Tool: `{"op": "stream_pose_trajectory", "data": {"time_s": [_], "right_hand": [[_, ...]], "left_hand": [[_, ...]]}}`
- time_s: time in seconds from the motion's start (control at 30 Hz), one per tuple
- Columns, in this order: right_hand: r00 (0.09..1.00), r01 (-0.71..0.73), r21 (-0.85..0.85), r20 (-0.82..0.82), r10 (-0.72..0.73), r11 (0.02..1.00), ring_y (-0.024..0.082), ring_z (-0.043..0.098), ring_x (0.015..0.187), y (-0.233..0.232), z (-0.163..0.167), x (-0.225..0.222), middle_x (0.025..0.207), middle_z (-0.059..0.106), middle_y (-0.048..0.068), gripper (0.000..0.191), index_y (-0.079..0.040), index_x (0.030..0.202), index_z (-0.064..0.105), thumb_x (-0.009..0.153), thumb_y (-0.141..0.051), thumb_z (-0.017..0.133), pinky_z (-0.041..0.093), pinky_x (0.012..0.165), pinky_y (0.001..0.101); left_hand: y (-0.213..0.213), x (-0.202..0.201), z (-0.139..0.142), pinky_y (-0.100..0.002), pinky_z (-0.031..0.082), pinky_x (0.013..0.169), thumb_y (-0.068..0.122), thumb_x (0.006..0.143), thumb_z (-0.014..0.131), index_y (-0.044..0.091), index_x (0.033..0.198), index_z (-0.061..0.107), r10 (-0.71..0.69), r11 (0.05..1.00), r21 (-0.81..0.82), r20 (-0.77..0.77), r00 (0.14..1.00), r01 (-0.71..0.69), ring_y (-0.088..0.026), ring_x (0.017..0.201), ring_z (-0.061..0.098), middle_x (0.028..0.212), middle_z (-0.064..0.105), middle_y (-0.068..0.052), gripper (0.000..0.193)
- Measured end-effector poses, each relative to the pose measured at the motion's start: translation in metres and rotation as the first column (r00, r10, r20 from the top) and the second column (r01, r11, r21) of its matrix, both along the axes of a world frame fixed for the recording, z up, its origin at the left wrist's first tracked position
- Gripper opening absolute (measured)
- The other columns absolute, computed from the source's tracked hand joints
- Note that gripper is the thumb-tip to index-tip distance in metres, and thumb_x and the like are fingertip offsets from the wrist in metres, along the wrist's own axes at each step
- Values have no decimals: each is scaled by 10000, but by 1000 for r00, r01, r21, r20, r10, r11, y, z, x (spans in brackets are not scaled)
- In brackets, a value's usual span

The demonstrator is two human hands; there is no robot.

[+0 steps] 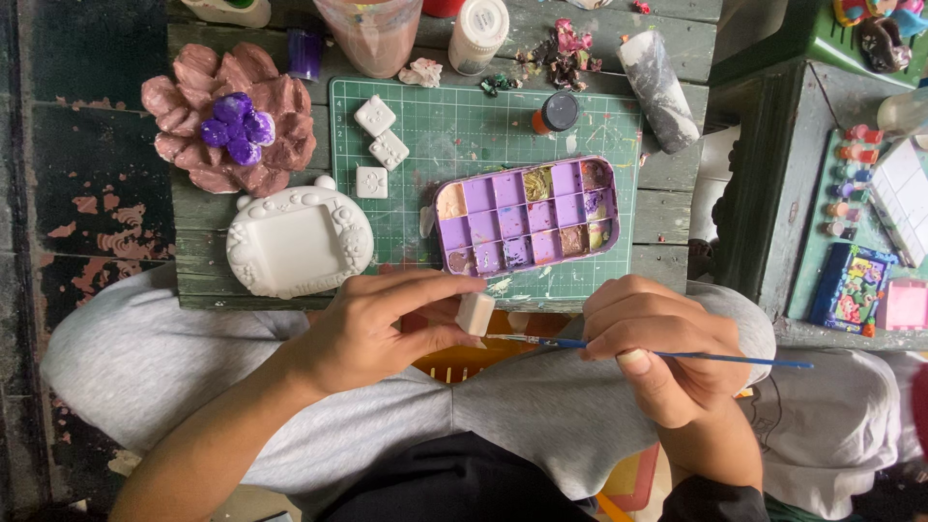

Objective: The person sits on the floor and paints small white square tiles with a brush, dipping the brush into a purple watercolor palette and applying paint to the tile surfaces. They rotate the tiles to reach different sides and occasionally dip the brush into a cup of water between strokes.

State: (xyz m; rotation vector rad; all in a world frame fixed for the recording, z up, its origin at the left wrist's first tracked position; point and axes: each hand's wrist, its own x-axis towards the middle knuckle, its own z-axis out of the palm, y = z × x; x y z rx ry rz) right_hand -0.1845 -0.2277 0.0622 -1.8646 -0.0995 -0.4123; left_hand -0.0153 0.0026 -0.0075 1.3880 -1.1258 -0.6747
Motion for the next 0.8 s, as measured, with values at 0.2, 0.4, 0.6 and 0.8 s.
{"op": "stream_pose_trajectory", "data": {"time_s": [0.2,0.4,0.6,0.8], "right_hand": [[1000,10,-9,21,-9,1000,275,683,803,0,-3,2,851,690,141,152,35,963,628,1029,-77,551,590,719,389],[1000,7,-24,-25,-8,1000,265,673,781,2,1,-2,876,686,147,149,30,970,630,1026,-87,555,579,758,393],[998,43,-110,54,-38,993,280,665,815,-3,-2,6,852,679,128,150,31,972,627,1019,-87,547,574,744,395],[998,-67,-122,-24,65,990,284,689,870,2,5,-5,908,680,135,122,18,1005,630,1012,-90,574,603,775,403]], "left_hand": [[-2,2,0,-276,623,828,84,861,830,28,1319,650,-1,998,-57,76,997,5,-159,970,770,1226,724,-134,494],[0,2,3,-280,628,828,55,863,825,15,1327,650,14,999,-34,26,1000,-13,-160,958,778,1209,728,-132,498],[0,3,1,-275,620,836,74,855,836,26,1309,656,3,999,-48,66,998,0,-160,972,772,1215,727,-133,491],[1,4,1,-276,625,848,48,877,802,21,1334,645,-8,999,-40,20,1000,9,-162,991,779,1227,722,-136,484]]}}
